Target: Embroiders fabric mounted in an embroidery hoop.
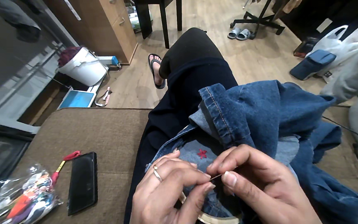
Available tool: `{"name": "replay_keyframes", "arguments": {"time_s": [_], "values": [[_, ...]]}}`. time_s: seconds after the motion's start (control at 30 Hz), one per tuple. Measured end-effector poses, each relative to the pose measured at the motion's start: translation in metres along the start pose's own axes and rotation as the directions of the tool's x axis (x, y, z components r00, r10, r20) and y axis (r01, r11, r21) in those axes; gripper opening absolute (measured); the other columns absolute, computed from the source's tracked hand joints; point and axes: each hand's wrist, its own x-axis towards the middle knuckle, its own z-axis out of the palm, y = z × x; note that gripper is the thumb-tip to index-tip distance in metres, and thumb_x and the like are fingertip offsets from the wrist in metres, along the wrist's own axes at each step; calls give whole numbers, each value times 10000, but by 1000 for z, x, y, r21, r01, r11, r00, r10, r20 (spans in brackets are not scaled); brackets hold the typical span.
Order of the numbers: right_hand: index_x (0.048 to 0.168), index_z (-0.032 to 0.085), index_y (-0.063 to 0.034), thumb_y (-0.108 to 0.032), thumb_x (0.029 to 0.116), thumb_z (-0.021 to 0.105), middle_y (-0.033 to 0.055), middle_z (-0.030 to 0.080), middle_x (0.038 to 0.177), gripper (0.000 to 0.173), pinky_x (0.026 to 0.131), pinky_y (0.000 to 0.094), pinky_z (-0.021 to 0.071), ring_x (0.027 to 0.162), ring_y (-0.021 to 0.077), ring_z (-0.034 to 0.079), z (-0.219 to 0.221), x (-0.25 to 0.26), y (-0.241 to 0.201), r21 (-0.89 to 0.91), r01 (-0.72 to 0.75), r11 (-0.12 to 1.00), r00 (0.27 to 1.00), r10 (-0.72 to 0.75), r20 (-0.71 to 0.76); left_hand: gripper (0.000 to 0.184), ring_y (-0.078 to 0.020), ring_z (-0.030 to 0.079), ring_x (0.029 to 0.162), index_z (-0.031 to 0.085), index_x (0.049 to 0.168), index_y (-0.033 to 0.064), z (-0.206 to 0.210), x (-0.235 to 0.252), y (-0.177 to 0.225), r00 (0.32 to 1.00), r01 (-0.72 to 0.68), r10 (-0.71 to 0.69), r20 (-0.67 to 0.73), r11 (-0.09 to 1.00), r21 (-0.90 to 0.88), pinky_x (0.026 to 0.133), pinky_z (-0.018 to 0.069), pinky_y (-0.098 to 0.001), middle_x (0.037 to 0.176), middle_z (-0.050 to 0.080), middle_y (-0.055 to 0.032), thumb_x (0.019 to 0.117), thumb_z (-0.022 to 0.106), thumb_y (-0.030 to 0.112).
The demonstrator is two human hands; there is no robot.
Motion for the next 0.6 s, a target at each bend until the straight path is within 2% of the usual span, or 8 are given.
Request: {"name": "replay_keyframes", "arguments": {"time_s": [0.13, 0.3, 0.6], "values": [[1078, 670, -84, -164, 1035, 608, 29, 733, 1095, 110, 749, 198, 585, 890, 46, 694, 1, 2, 1, 78, 10, 997, 1000, -12, 21, 191, -58, 703, 996, 685, 939, 130, 0, 1, 1, 1000, 17, -17, 22, 1000, 4, 1071, 527, -331, 923, 724, 35, 1013, 655, 304], [1067, 663, -94, -188, 1040, 604, 5, 714, 1018, 114, 722, 180, 565, 854, 25, 666, 2, 2, 4, 53, 37, 998, 999, -38, 3, 187, -67, 700, 1018, 697, 947, 133, 1, 0, 1, 1000, 18, -19, 22, 999, 29, 1067, 525, -326, 936, 730, 32, 1022, 641, 295], [1065, 656, -94, -188, 1041, 602, -3, 703, 1016, 111, 705, 168, 556, 836, 10, 653, 3, 2, 4, 24, 30, 999, 1000, -30, -7, 212, -56, 693, 1028, 694, 952, 134, 0, 0, 2, 999, 36, -37, 27, 998, 57, 1056, 526, -305, 947, 731, 36, 1037, 611, 310]]}}
